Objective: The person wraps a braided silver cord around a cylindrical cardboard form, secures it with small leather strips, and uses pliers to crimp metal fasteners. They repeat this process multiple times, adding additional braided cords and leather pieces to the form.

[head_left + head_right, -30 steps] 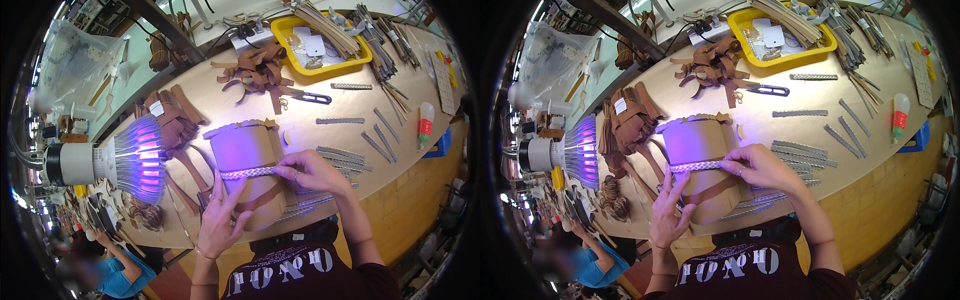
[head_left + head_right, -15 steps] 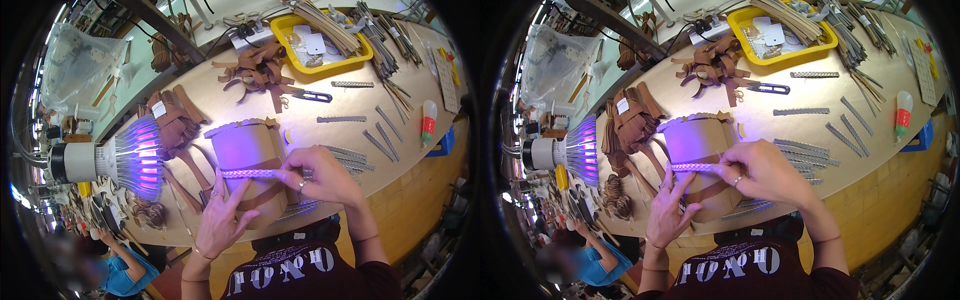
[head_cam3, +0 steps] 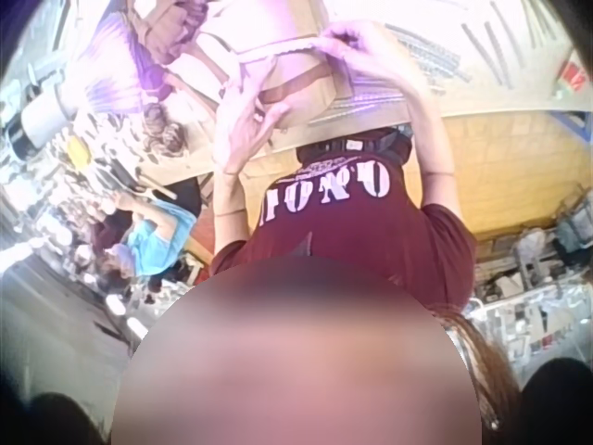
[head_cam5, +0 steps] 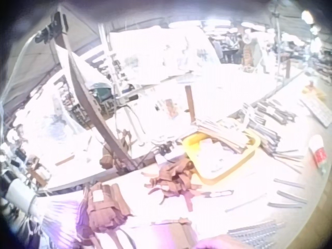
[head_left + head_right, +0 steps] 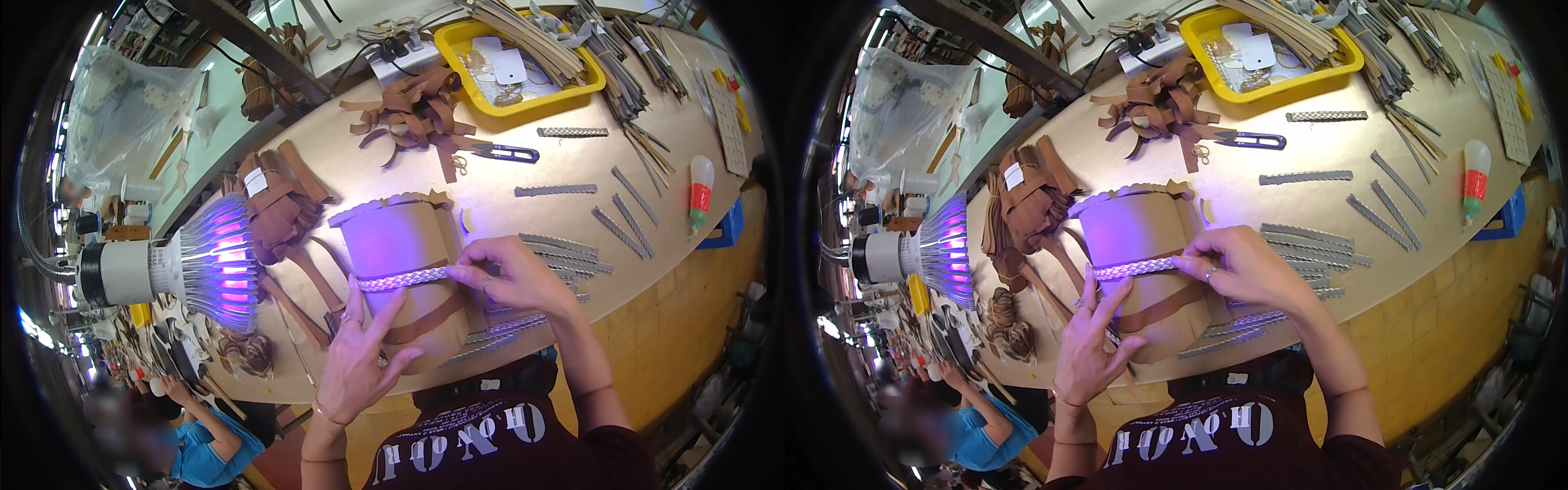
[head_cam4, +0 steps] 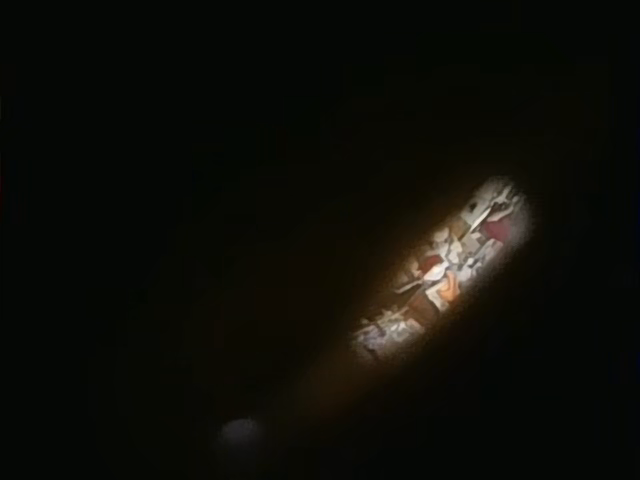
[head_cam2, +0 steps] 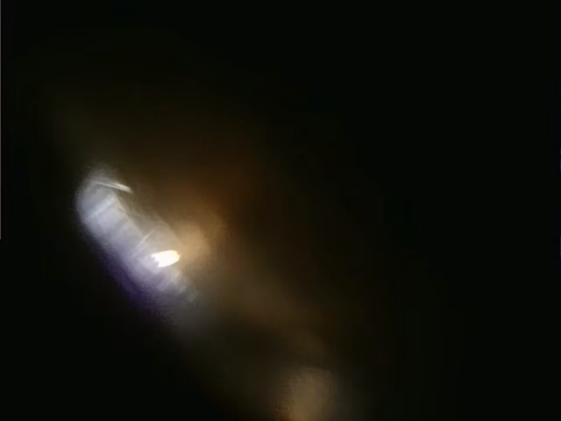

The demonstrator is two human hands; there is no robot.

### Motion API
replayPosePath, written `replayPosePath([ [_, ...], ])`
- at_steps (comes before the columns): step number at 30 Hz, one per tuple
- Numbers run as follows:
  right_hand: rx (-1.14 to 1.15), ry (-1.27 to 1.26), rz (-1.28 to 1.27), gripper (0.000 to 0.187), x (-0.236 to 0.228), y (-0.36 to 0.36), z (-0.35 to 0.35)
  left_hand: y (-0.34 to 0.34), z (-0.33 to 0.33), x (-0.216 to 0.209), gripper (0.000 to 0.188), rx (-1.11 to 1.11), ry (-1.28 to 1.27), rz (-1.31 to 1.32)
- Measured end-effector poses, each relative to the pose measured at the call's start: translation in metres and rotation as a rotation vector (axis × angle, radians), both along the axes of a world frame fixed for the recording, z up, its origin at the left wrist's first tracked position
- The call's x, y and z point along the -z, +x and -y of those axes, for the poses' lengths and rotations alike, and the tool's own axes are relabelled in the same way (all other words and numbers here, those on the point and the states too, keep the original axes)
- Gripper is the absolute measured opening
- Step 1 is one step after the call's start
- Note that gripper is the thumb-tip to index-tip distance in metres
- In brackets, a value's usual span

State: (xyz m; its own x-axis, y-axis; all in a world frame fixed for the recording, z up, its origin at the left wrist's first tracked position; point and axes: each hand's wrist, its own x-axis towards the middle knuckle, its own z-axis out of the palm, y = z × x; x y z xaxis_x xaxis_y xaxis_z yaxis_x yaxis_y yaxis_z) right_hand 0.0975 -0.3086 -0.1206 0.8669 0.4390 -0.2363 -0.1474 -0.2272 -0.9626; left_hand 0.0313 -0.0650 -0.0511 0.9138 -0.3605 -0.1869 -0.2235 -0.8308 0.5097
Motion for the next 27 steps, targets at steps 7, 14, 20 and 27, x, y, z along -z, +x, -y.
replayPosePath([
  [7,0.011,0.05,-0.077,0.027,0.007,-0.003,-0.003,-0.002,0.0,0.0,0.073,-0.022,-0.003,-0.031],
  [14,-0.059,-0.032,-0.075,0.028,0.009,-0.002,-0.004,-0.002,-0.001,0.0,0.074,-0.016,0.029,-0.042],
  [20,-0.026,-0.066,0.019,0.03,0.009,-0.006,-0.006,-0.001,0.0,0.0,0.074,-0.014,0.015,-0.036],
  [27,0.009,-0.027,0.055,0.035,0.014,-0.006,-0.009,-0.001,-0.001,-0.001,0.077,-0.034,-0.002,-0.076],
])
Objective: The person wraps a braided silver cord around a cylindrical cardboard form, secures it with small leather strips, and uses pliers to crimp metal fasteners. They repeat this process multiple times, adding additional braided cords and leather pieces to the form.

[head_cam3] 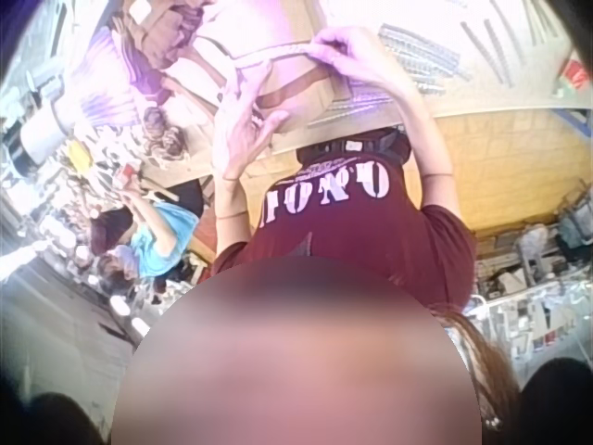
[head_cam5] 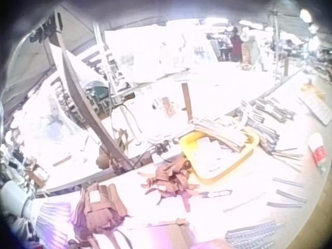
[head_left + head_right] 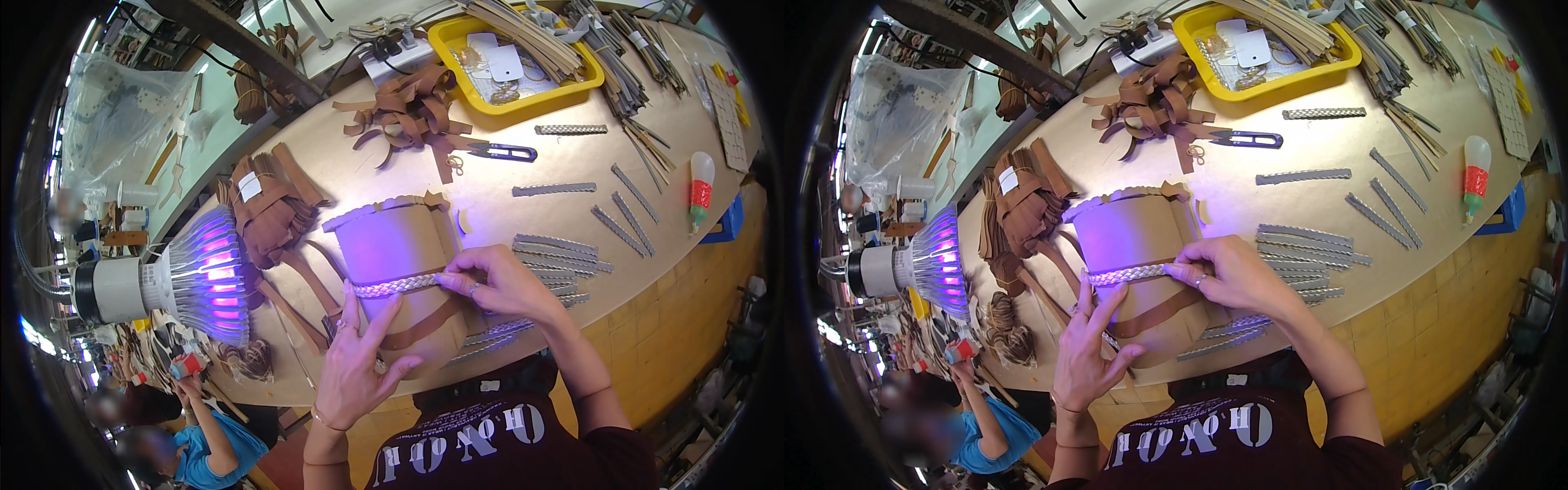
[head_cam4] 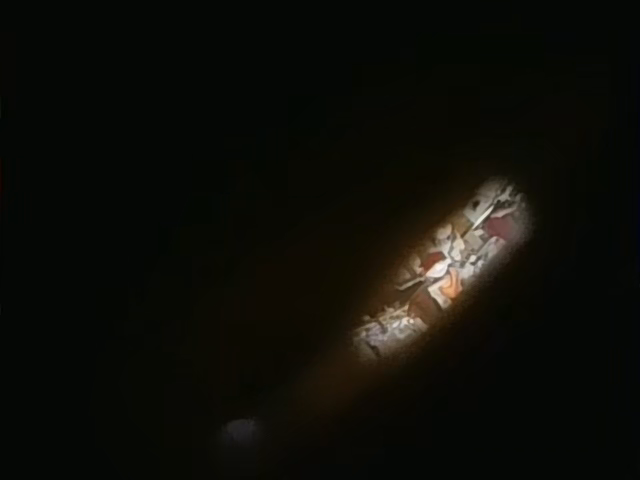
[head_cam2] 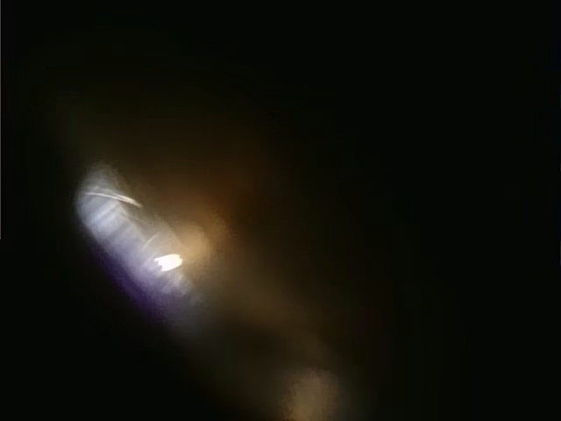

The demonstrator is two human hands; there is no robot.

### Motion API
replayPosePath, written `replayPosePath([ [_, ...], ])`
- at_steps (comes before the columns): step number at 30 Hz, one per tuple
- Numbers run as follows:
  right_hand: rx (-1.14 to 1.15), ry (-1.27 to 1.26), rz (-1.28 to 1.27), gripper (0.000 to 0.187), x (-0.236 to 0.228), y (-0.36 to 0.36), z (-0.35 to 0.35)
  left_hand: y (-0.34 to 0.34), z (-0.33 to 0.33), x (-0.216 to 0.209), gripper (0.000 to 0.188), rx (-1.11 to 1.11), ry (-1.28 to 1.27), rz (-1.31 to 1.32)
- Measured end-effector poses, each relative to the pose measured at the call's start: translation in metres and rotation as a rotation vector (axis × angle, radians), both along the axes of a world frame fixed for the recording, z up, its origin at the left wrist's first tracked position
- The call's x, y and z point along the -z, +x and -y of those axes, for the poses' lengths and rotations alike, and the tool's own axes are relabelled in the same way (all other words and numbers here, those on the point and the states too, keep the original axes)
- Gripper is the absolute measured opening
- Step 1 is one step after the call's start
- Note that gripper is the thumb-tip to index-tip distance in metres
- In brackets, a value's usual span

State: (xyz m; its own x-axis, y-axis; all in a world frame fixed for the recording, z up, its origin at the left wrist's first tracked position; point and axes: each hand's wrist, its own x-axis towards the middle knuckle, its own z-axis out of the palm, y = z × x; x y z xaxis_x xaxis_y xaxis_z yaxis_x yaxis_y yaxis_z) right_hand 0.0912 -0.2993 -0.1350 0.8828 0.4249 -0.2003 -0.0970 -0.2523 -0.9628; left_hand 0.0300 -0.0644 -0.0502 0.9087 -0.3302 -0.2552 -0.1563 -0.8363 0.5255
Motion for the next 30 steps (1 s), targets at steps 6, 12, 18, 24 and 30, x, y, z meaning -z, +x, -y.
replayPosePath([
  [6,-0.124,-0.049,-0.013,0.037,0.003,0.014,0.002,0.003,-0.004,0.001,0.087,0.031,-0.037,0.024],
  [12,-0.21,-0.179,-0.26,0.039,0.013,0.029,0.005,0.001,-0.005,0.005,0.093,0.013,-0.124,0.078],
  [18,-0.045,0.014,-0.093,0.033,0.019,0.018,0.001,-0.002,-0.01,0.008,0.081,0.001,-0.133,0.079],
  [24,-0.006,0.047,0.166,0.027,-0.002,-0.007,-0.003,-0.007,-0.007,0.001,0.061,-0.101,0.019,0.275],
  [30,-0.293,-0.007,0.2,0.026,-0.066,0.017,-0.003,0.006,0.006,-0.019,0.056,-0.071,0.037,0.411],
])
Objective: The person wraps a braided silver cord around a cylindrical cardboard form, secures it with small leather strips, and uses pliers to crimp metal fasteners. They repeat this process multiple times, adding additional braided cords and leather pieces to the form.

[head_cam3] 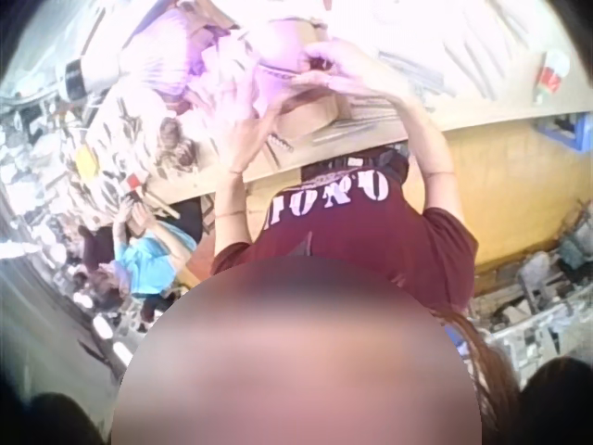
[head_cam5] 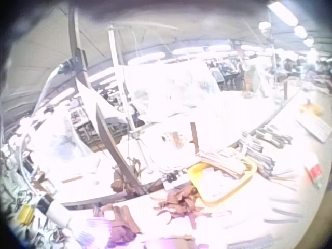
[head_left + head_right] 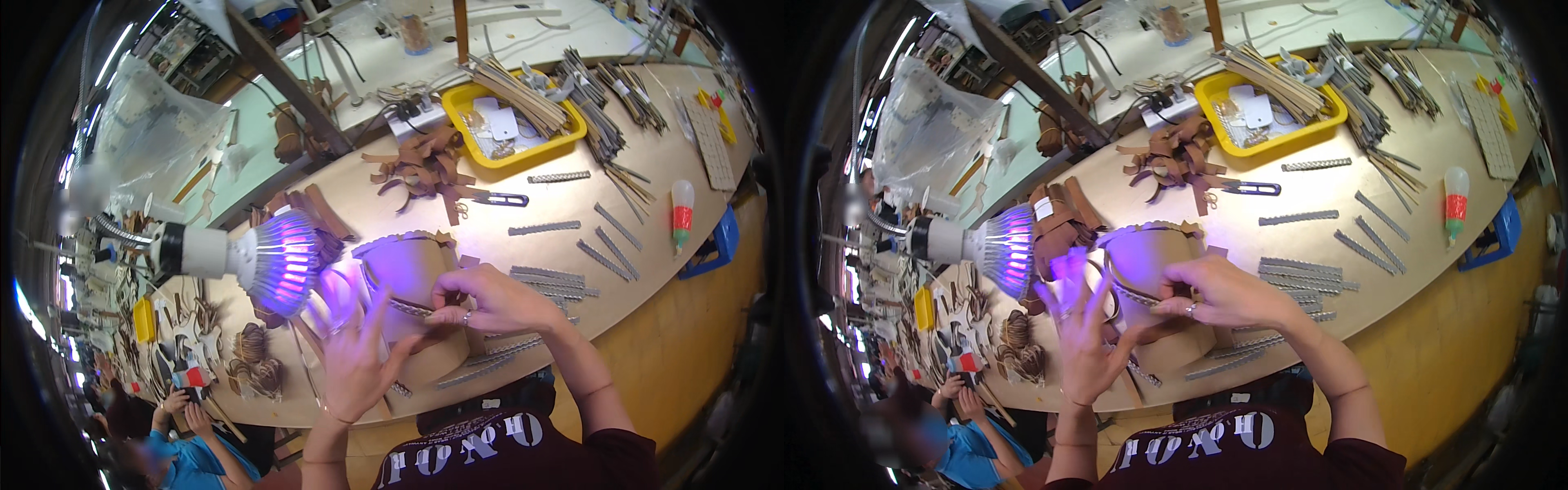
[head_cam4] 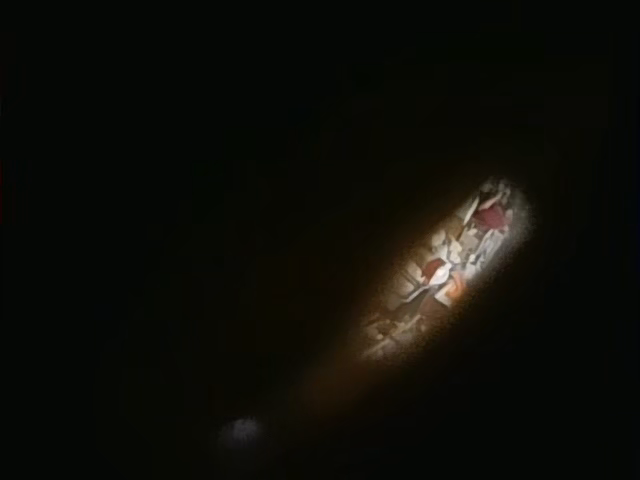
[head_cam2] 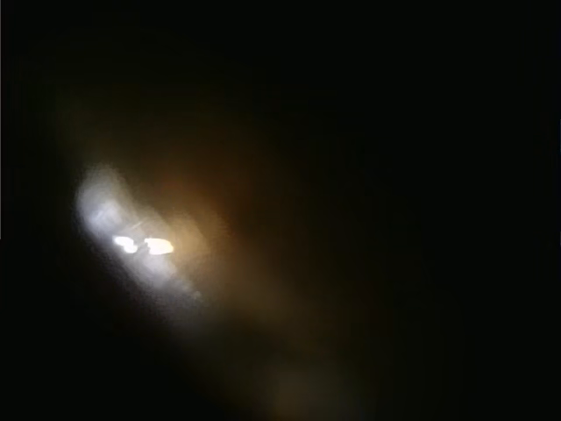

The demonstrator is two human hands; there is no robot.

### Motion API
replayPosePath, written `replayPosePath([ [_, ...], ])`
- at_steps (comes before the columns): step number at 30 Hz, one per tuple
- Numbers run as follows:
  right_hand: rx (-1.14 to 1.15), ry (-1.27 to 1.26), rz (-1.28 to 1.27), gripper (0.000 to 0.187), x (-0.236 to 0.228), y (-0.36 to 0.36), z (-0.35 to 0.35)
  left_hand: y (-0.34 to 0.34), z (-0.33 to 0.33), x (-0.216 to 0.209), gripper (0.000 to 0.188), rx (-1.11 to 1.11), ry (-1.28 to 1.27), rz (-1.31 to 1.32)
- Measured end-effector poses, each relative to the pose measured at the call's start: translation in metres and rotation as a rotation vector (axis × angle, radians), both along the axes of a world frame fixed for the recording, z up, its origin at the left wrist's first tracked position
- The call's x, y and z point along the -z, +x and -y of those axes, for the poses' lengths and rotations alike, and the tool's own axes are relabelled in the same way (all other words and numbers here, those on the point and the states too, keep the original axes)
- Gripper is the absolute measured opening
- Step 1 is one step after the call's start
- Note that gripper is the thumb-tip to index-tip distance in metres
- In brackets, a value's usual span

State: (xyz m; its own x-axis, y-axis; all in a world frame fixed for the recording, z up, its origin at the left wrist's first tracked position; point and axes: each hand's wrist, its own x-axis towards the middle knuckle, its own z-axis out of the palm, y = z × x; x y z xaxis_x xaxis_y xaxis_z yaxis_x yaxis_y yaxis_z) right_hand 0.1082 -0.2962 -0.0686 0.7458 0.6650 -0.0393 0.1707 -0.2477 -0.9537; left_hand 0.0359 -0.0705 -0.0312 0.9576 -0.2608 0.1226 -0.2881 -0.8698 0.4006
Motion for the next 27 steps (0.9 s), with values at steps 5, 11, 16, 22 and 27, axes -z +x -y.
replayPosePath([
  [5,-0.127,-0.006,0.175,0.03,-0.028,0.031,-0.01,0.028,-0.003,-0.006,0.028,0.06,-0.4,-0.231],
  [11,0.431,-0.163,0.428,0.046,0.033,0.066,0.004,0.054,-0.017,0.024,0.016,-0.236,-0.974,-0.351],
  [16,0.622,-0.806,0.578,0.043,0.092,0.071,0.043,0.062,-0.038,0.039,0.024,-0.229,-0.998,-0.368],
  [22,0.633,-0.665,0.55,0.025,0.101,0.065,0.052,0.066,-0.035,0.046,0.025,-0.127,-1.089,-0.423],
  [27,0.856,-0.436,0.373,0.014,0.066,0.04,0.031,0.066,-0.028,0.033,0.024,-0.17,-1.068,-0.533],
])
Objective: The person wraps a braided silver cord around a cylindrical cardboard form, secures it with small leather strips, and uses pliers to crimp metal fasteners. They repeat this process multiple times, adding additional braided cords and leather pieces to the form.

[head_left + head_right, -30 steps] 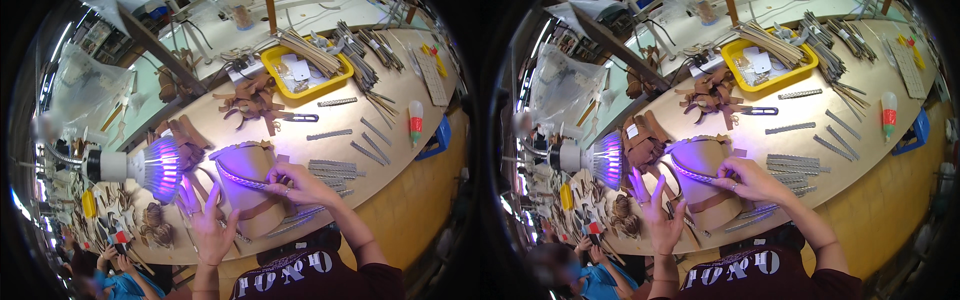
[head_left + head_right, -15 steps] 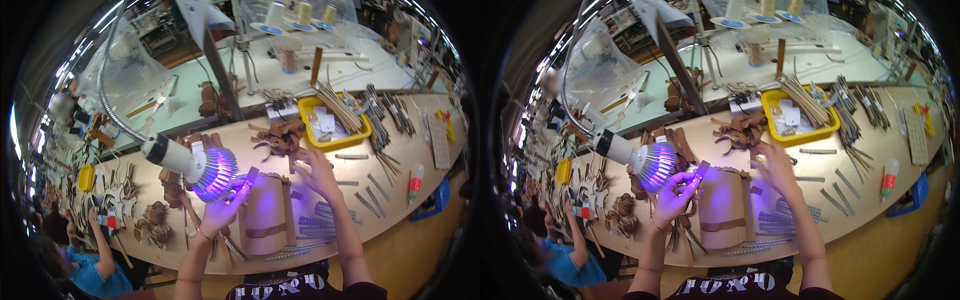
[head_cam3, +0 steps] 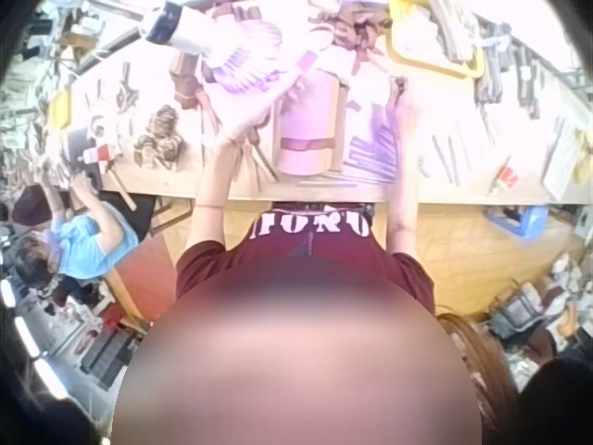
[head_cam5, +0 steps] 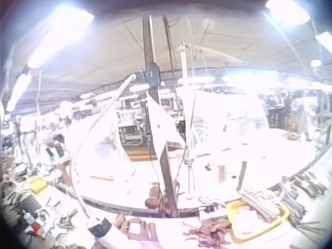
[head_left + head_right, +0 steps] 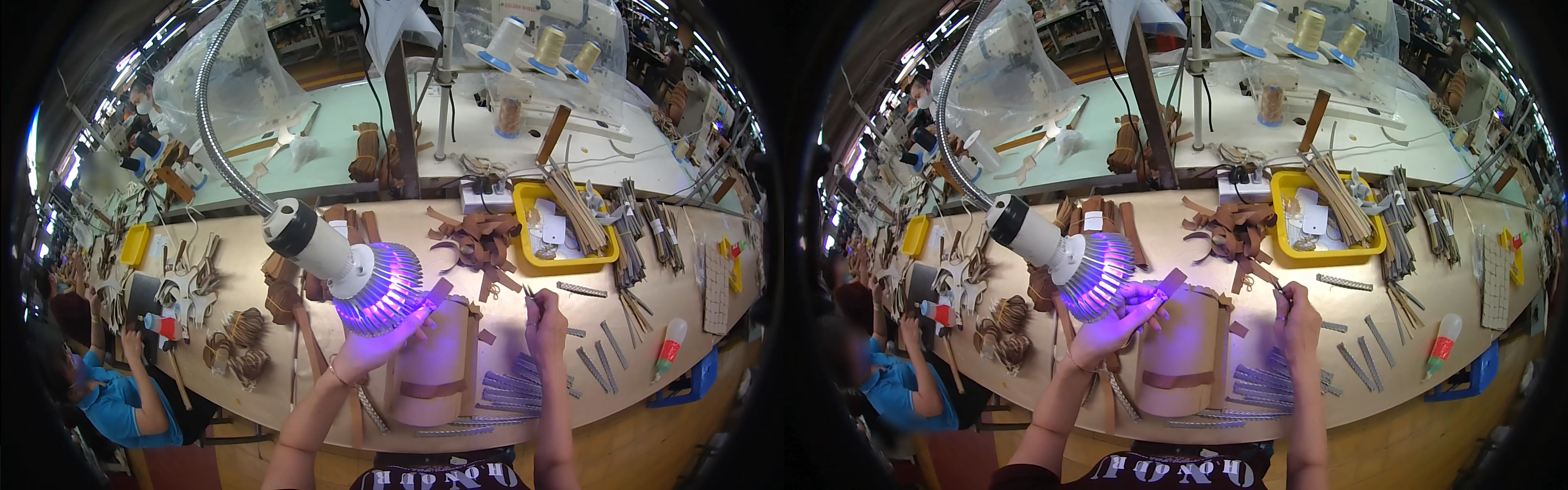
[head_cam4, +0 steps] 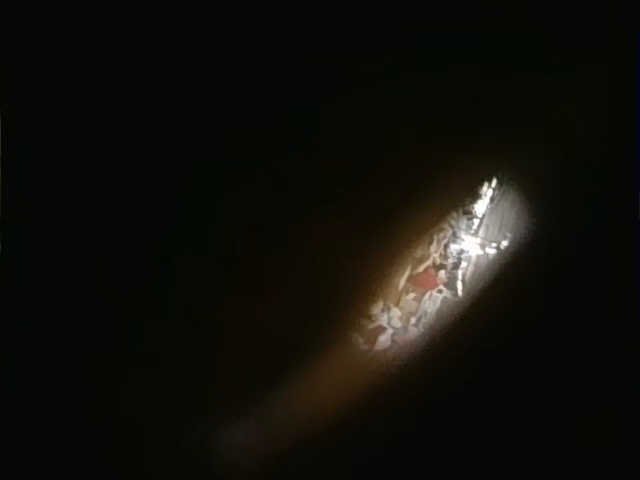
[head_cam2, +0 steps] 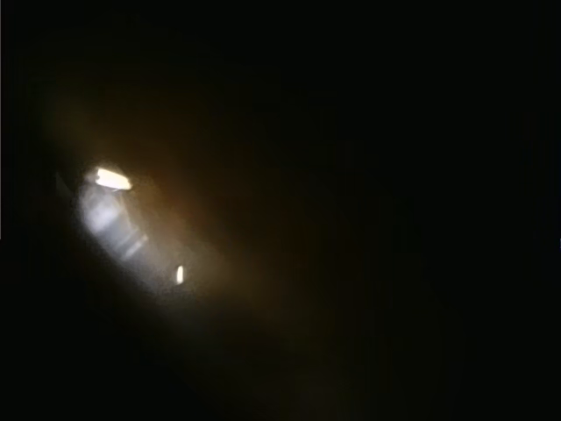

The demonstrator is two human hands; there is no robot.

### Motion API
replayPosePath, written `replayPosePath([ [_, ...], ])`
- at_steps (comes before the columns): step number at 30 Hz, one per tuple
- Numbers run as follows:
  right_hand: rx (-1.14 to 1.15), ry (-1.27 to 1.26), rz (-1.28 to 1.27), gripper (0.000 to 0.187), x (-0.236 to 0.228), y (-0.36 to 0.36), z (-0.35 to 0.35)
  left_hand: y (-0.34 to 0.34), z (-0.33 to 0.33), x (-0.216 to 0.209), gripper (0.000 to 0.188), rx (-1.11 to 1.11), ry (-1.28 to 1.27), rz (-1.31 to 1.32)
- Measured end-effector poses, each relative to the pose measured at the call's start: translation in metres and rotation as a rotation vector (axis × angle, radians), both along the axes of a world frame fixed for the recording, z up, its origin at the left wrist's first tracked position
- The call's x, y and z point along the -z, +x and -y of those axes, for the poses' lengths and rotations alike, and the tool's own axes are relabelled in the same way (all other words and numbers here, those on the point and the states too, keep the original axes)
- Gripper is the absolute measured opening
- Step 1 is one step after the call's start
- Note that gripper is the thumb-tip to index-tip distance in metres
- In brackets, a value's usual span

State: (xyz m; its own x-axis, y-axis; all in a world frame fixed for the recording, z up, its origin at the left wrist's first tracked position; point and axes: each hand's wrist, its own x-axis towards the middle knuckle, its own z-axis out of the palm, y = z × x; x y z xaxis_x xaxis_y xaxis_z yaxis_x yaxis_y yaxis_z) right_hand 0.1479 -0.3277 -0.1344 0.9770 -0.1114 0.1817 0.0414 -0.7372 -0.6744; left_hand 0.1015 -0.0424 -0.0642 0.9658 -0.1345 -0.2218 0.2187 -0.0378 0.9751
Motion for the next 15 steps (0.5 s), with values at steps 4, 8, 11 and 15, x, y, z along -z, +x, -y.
replayPosePath([
  [4,-0.312,0.515,-0.021,0.02,-0.037,-0.04,-0.03,-0.003,0.02,-0.015,0.02,0.022,-0.047,0.009],
  [8,-0.394,0.761,-0.252,0.028,-0.055,-0.057,-0.054,0.0,0.037,-0.02,0.018,0.065,-0.073,0.083],
  [11,-0.376,0.886,-0.365,0.036,-0.059,-0.061,-0.056,0.004,0.042,-0.018,0.022,0.103,-0.043,0.083],
  [15,-0.355,0.951,-0.34,0.036,-0.06,-0.062,-0.049,0.009,0.049,-0.015,0.023,0.101,-0.022,0.074],
])
